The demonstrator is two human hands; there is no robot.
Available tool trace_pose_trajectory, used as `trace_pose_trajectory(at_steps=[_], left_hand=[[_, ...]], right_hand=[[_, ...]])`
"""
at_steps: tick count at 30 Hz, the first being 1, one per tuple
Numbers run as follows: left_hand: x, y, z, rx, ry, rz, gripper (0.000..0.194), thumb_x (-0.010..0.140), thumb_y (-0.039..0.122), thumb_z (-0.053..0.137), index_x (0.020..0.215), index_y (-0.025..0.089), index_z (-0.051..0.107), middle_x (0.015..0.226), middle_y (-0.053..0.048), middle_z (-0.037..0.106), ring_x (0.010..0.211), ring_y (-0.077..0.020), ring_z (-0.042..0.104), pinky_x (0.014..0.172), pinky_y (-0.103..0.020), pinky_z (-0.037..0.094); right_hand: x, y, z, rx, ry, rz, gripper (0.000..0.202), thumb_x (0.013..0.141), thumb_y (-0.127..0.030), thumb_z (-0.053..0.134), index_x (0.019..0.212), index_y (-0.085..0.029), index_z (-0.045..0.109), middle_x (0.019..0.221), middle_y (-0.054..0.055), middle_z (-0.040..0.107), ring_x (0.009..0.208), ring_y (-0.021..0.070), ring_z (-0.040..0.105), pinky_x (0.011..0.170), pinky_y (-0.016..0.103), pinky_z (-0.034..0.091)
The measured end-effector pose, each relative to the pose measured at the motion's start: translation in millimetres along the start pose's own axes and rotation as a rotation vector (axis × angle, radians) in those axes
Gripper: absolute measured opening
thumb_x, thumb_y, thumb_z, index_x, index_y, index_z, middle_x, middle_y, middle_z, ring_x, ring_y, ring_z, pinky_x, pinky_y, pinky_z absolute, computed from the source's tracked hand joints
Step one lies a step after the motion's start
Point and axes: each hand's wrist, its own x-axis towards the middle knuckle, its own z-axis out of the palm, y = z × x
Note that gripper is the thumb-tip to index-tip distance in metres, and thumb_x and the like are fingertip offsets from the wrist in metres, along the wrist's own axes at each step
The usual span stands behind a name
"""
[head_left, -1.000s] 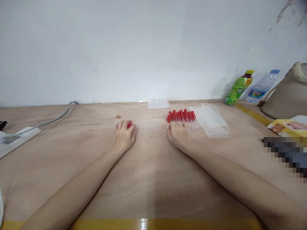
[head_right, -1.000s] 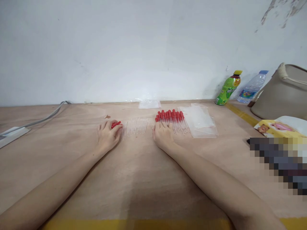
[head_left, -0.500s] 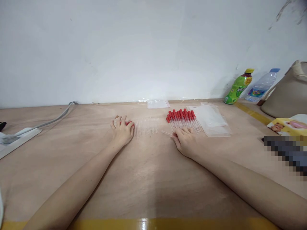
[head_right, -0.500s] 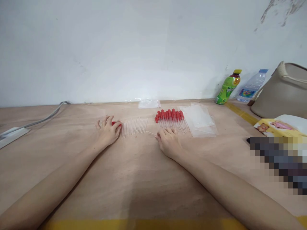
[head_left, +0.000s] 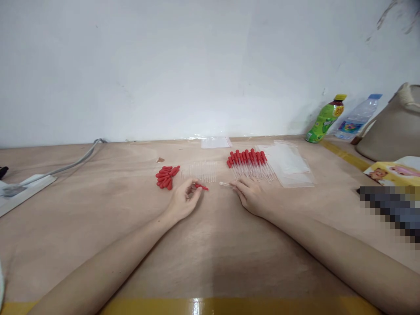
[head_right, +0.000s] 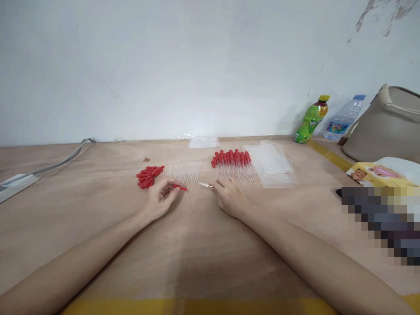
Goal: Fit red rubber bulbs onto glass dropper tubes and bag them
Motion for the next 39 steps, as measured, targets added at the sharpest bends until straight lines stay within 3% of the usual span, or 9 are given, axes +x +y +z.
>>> trace_pose_trajectory(at_steps=[3,7,11,14,19,27,39], left_hand=[[-3,2,8.0,-0.087,-0.140,-0.053,0.018,0.082,0.021,0.048,0.091,0.016,0.063,0.093,-0.007,0.062,0.082,-0.0145,0.060,0.070,-0.026,0.050],[-3,-5,11.5,-0.165,-0.148,-0.156,0.018,0.078,0.027,0.056,0.089,0.016,0.064,0.096,-0.007,0.060,0.081,-0.0151,0.062,0.073,-0.028,0.052],[-3,-4,11.2,-0.197,-0.173,-0.225,0.020,0.080,0.031,0.054,0.089,0.014,0.060,0.081,-0.005,0.064,0.073,-0.0145,0.062,0.069,-0.028,0.052],[-1,1,9.1,-0.151,-0.195,-0.200,0.023,0.084,0.030,0.047,0.095,0.014,0.060,0.077,-0.004,0.065,0.067,-0.0129,0.062,0.066,-0.026,0.051],[-1,1,7.7,-0.026,-0.193,-0.107,0.026,0.087,0.030,0.044,0.098,0.018,0.063,0.093,-0.003,0.067,0.083,-0.0145,0.061,0.075,-0.025,0.047],[-2,-1,7.5,-0.020,-0.222,-0.119,0.026,0.088,0.031,0.042,0.097,0.017,0.062,0.069,0.000,0.062,0.059,-0.0097,0.056,0.059,-0.021,0.045],[-4,-3,10.7,-0.146,-0.264,-0.194,0.027,0.080,0.037,0.053,0.092,0.015,0.062,0.062,0.001,0.057,0.052,-0.0086,0.049,0.050,-0.019,0.042]], right_hand=[[2,-2,-2,-0.023,0.005,-0.013,0.024,0.089,-0.017,0.035,0.094,-0.015,0.058,0.084,0.008,0.058,0.073,0.0172,0.050,0.069,0.030,0.037],[4,-7,0,0.080,0.005,0.000,0.021,0.089,-0.020,0.035,0.094,-0.015,0.055,0.086,0.008,0.058,0.075,0.0173,0.052,0.068,0.030,0.039],[4,-11,6,0.283,-0.009,-0.009,0.020,0.090,-0.021,0.035,0.099,-0.016,0.052,0.090,0.007,0.057,0.079,0.0154,0.054,0.068,0.027,0.043],[5,-14,0,0.316,0.012,-0.005,0.018,0.089,-0.021,0.036,0.096,-0.017,0.053,0.089,0.007,0.057,0.076,0.0140,0.055,0.066,0.026,0.044],[9,-19,-14,0.216,-0.007,-0.009,0.014,0.087,-0.019,0.042,0.089,-0.017,0.056,0.082,0.005,0.061,0.071,0.0131,0.055,0.064,0.023,0.042],[7,-15,-5,0.274,0.029,-0.017,0.017,0.087,-0.021,0.040,0.091,-0.017,0.056,0.083,0.005,0.060,0.072,0.0135,0.054,0.065,0.024,0.042],[6,-14,-2,0.290,-0.018,-0.079,0.018,0.087,-0.022,0.042,0.084,-0.015,0.058,0.075,0.005,0.058,0.069,0.0138,0.051,0.065,0.027,0.037]])
